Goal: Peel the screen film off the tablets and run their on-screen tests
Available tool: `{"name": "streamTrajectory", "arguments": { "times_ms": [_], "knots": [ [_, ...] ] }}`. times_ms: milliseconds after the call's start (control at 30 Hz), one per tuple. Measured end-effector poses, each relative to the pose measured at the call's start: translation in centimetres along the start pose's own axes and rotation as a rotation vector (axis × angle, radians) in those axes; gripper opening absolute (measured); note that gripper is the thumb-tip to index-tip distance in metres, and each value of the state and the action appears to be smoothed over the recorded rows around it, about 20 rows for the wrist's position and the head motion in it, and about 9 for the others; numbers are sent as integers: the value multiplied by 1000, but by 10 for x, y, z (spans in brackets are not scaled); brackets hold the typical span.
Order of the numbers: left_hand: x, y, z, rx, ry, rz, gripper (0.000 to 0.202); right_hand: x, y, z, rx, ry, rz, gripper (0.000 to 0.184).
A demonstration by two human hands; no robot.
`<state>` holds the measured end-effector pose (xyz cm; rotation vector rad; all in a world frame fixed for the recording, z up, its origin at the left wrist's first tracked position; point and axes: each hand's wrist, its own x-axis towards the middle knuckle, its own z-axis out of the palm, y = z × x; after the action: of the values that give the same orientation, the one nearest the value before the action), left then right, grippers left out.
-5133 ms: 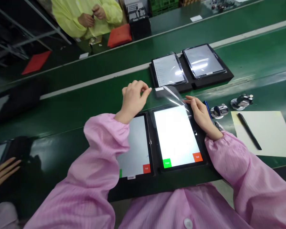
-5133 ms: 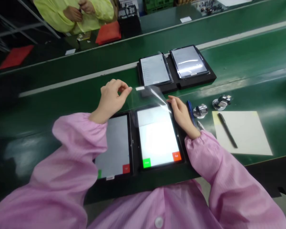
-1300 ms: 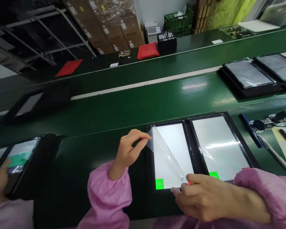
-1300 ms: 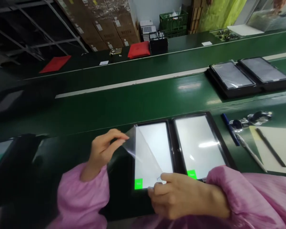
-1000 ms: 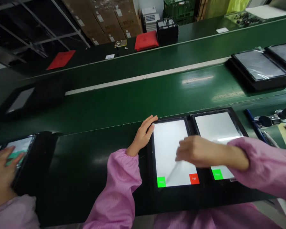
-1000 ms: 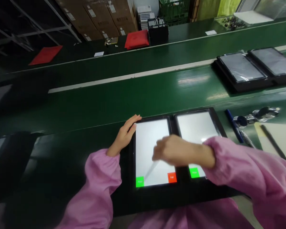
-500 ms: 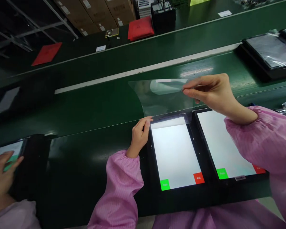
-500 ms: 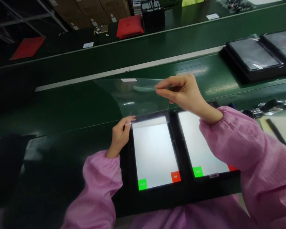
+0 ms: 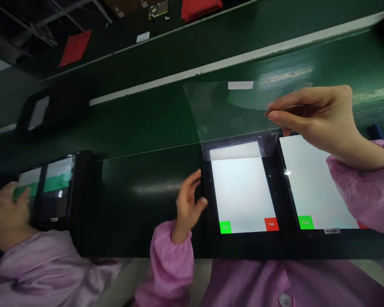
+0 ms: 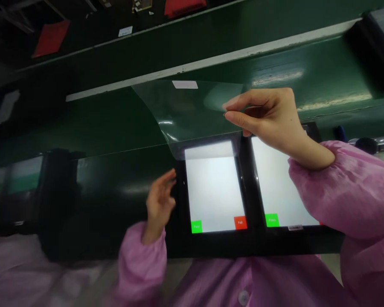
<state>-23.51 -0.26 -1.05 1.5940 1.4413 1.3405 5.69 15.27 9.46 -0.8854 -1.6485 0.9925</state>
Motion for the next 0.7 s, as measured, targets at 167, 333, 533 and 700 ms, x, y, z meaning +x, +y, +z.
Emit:
{"name": "streamTrajectory", "arguments": {
  "times_ms": [167,333,533,700],
  "knots": [
    [-90,25,-3,154,-158,-210,103,-7,-3,1,-23,-33,3,8],
    [-97,31,8,216,-93,-199,89,-13,-4,1,-63,-37,-32,7],
    [-90,28,10,187,-47,-236,89,-25,-5,1,-73,-61,10,10],
    [-89,27,8,177,-39,-269,86,-32,-10,3,-66,-51,44,10]
  ]
}}
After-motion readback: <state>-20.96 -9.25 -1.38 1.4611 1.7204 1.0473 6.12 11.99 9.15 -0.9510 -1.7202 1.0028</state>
